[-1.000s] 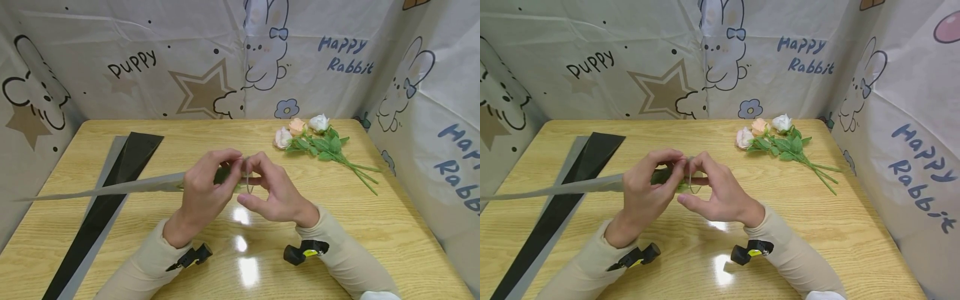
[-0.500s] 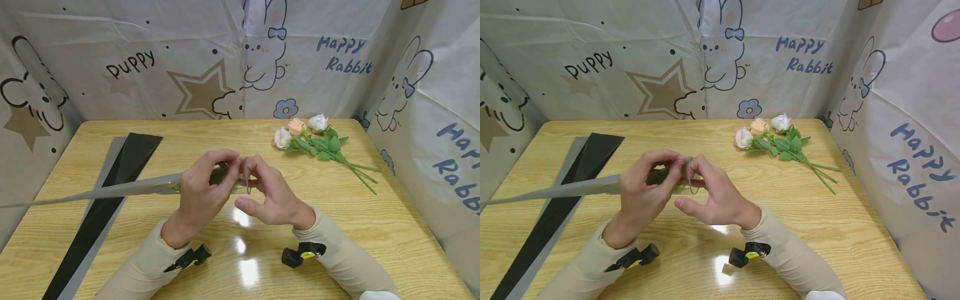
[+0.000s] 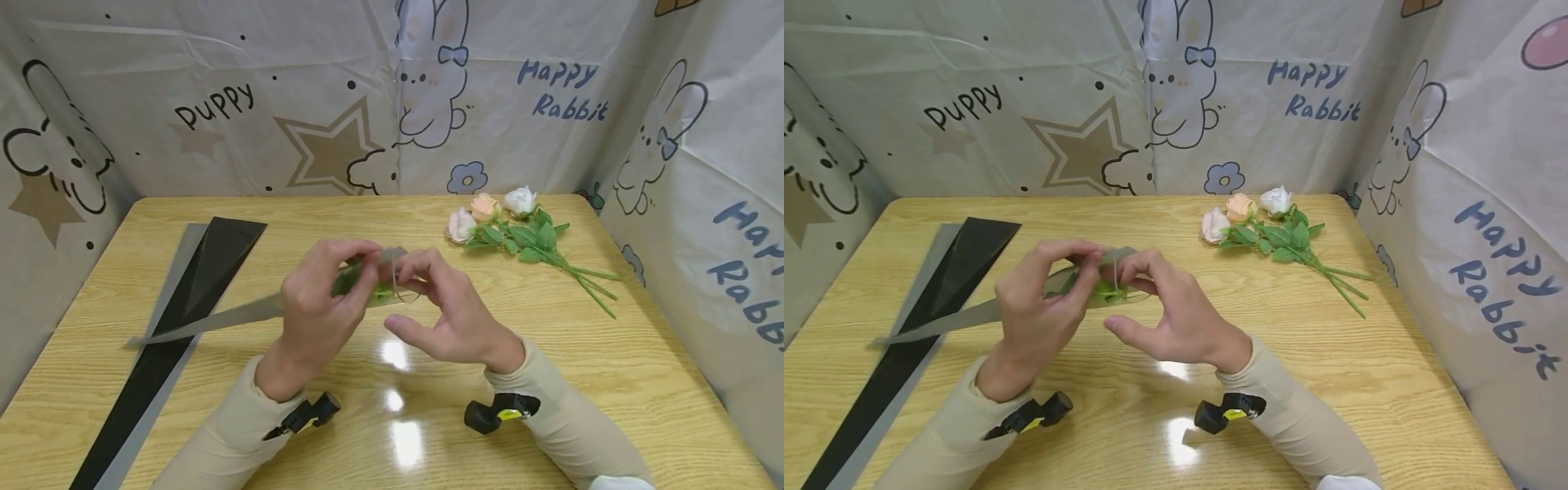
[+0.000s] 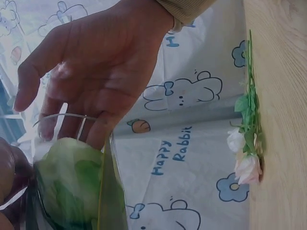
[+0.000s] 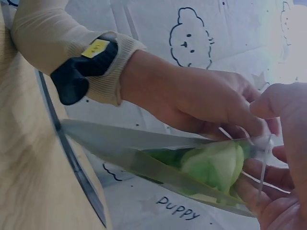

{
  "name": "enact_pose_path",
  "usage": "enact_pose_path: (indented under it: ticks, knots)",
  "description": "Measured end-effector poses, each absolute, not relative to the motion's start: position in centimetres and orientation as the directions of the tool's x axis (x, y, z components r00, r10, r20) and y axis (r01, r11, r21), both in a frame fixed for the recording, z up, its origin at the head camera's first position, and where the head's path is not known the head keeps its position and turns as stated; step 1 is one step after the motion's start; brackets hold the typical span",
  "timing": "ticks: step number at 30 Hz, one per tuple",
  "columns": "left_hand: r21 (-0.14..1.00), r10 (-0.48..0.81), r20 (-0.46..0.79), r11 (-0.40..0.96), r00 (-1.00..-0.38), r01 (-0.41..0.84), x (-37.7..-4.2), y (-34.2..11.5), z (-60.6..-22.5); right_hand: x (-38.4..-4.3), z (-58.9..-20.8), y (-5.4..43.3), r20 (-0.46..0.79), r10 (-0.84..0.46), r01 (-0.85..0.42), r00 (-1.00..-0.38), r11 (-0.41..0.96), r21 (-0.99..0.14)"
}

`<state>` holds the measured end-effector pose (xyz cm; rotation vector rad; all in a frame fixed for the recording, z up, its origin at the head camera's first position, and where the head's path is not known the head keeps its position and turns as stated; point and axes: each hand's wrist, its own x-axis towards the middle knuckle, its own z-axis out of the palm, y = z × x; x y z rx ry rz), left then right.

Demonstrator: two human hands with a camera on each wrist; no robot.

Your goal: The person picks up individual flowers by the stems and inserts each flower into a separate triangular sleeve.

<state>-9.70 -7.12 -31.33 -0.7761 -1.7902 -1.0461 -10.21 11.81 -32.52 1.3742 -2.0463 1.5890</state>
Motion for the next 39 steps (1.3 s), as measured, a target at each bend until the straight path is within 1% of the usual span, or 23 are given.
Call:
enact_pose_path:
  ticks: [4,6,7,9,11,13,14,16,19,21,23,27,31,36,39]
  knots:
    - [0.339,0.060,0.911,0.457,-0.409,0.822,-9.8,-7.4,-31.2,-10.7,-32.0,12.3,0.723,-0.452,-0.783,-0.523,-0.080,-0.617]
    - [0.338,0.047,0.913,0.467,-0.405,0.817,-9.8,-7.6,-31.1,-11.0,-31.8,12.7,0.758,-0.386,-0.792,-0.525,-0.104,-0.602]
    - [0.341,0.037,0.914,0.468,-0.404,0.815,-9.8,-7.6,-31.0,-11.2,-31.8,12.8,0.767,-0.351,-0.793,-0.536,-0.103,-0.601]
    - [0.342,0.022,0.917,0.468,-0.398,0.815,-9.8,-7.7,-30.8,-11.6,-31.7,13.2,0.752,-0.298,-0.772,-0.588,-0.072,-0.632]
    - [0.326,0.021,0.925,0.474,-0.380,0.818,-9.7,-7.8,-30.7,-12.1,-31.9,13.4,0.691,-0.274,-0.716,-0.669,-0.013,-0.698]
    - [0.313,0.024,0.930,0.474,-0.367,0.823,-9.6,-7.9,-30.6,-12.6,-32.3,13.5,0.592,-0.303,-0.636,-0.747,0.066,-0.769]
    - [0.302,0.029,0.933,0.476,-0.358,0.826,-9.6,-7.9,-30.6,-12.8,-32.6,13.4,0.538,-0.331,-0.599,-0.775,0.114,-0.793]
    - [0.280,0.038,0.940,0.479,-0.339,0.832,-9.5,-8.0,-30.6,-13.2,-33.2,13.1,0.436,-0.404,-0.543,-0.804,0.201,-0.815]
    - [0.264,0.032,0.949,0.466,-0.314,0.845,-9.4,-7.9,-30.5,-13.3,-34.3,12.3,0.338,-0.510,-0.523,-0.791,0.277,-0.806]
    - [0.252,0.023,0.956,0.443,-0.292,0.861,-9.3,-7.8,-30.4,-13.0,-34.8,11.7,0.315,-0.555,-0.533,-0.770,0.287,-0.796]
    - [0.234,0.021,0.964,0.407,-0.265,0.883,-9.2,-7.6,-30.2,-12.6,-35.1,11.1,0.316,-0.583,-0.545,-0.749,0.269,-0.794]
    - [0.165,0.055,0.979,0.335,-0.194,0.928,-8.9,-7.2,-29.9,-11.9,-35.4,10.2,0.372,-0.594,-0.564,-0.713,0.171,-0.808]
    - [0.102,0.086,0.987,0.304,-0.134,0.947,-8.6,-6.8,-29.7,-11.5,-35.4,9.7,0.451,-0.562,-0.588,-0.694,0.080,-0.805]
    - [0.061,0.076,0.994,0.279,-0.085,0.958,-8.4,-6.6,-29.6,-11.3,-35.3,9.8,0.532,-0.506,-0.638,-0.679,0.048,-0.769]
    - [0.055,0.074,0.994,0.263,-0.076,0.963,-8.3,-6.5,-29.5,-11.1,-35.2,10.1,0.550,-0.482,-0.648,-0.682,0.049,-0.760]
